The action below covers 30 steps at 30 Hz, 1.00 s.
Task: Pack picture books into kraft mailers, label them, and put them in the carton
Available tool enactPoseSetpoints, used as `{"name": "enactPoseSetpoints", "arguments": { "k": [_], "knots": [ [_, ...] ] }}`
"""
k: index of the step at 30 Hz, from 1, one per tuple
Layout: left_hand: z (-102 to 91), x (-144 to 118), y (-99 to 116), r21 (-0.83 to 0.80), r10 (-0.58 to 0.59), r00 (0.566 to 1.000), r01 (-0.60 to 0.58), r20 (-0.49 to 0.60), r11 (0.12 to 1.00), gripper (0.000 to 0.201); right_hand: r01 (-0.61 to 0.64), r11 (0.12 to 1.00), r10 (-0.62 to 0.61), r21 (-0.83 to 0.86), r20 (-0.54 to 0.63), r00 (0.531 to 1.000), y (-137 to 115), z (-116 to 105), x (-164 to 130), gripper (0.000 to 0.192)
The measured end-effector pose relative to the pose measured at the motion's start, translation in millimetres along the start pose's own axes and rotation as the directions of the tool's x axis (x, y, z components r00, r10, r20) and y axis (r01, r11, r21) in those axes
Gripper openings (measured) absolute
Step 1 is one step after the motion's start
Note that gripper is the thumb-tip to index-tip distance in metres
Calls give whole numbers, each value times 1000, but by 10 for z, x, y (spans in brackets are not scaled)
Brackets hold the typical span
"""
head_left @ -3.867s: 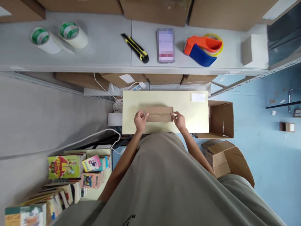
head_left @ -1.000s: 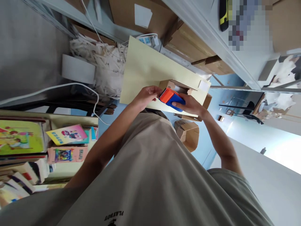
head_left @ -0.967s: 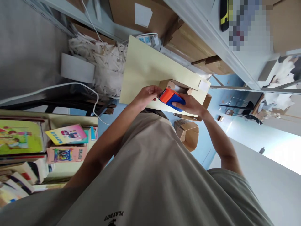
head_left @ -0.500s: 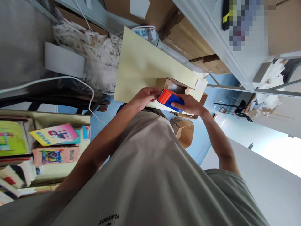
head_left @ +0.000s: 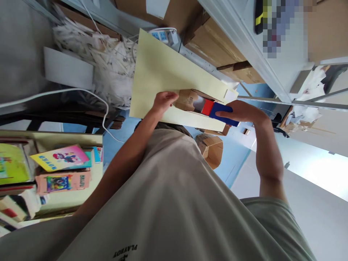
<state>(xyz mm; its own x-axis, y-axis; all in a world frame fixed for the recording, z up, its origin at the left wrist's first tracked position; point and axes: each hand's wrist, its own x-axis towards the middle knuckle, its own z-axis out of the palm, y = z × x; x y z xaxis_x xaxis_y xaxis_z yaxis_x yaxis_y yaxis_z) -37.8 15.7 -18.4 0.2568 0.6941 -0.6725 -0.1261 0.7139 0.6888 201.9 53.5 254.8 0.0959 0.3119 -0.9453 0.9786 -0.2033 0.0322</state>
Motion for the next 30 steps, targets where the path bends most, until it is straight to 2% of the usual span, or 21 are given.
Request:
{"name": "enactPoseSetpoints", "arguments": {
  "k": [4,10,17,20,23,24,26,28,30],
  "knots": [
    [-40,256,-189,-21,-95,995,94,-34,995,28,-44,999,44,1,-27,999,-119,-98,-108,71],
    [98,396,-381,-22,-123,992,124,20,992,18,-94,995,93,-19,-71,993,-281,-15,-71,71],
    [343,523,-510,-48,-129,992,129,-3,990,19,-108,993,113,57,-100,989,-224,122,52,66],
    [430,494,-552,-76,-83,997,83,-1,994,20,-80,995,88,68,-122,989,-198,194,75,66],
    [416,475,-572,35,-20,998,23,-64,999,19,-65,996,73,63,-143,987,-209,241,64,65],
    [390,472,-574,100,1,996,8,-94,995,25,-64,995,73,70,-141,987,-222,249,51,64],
    [322,449,-570,238,47,990,-15,-130,971,52,-65,993,78,100,-129,989,-250,257,20,65],
    [268,378,-554,327,115,990,-83,-78,941,67,-70,990,85,125,-122,989,-267,263,-6,65],
    [262,247,-527,336,209,976,-216,59,917,64,-65,990,81,123,-134,988,-261,276,-12,66]
  ]
}}
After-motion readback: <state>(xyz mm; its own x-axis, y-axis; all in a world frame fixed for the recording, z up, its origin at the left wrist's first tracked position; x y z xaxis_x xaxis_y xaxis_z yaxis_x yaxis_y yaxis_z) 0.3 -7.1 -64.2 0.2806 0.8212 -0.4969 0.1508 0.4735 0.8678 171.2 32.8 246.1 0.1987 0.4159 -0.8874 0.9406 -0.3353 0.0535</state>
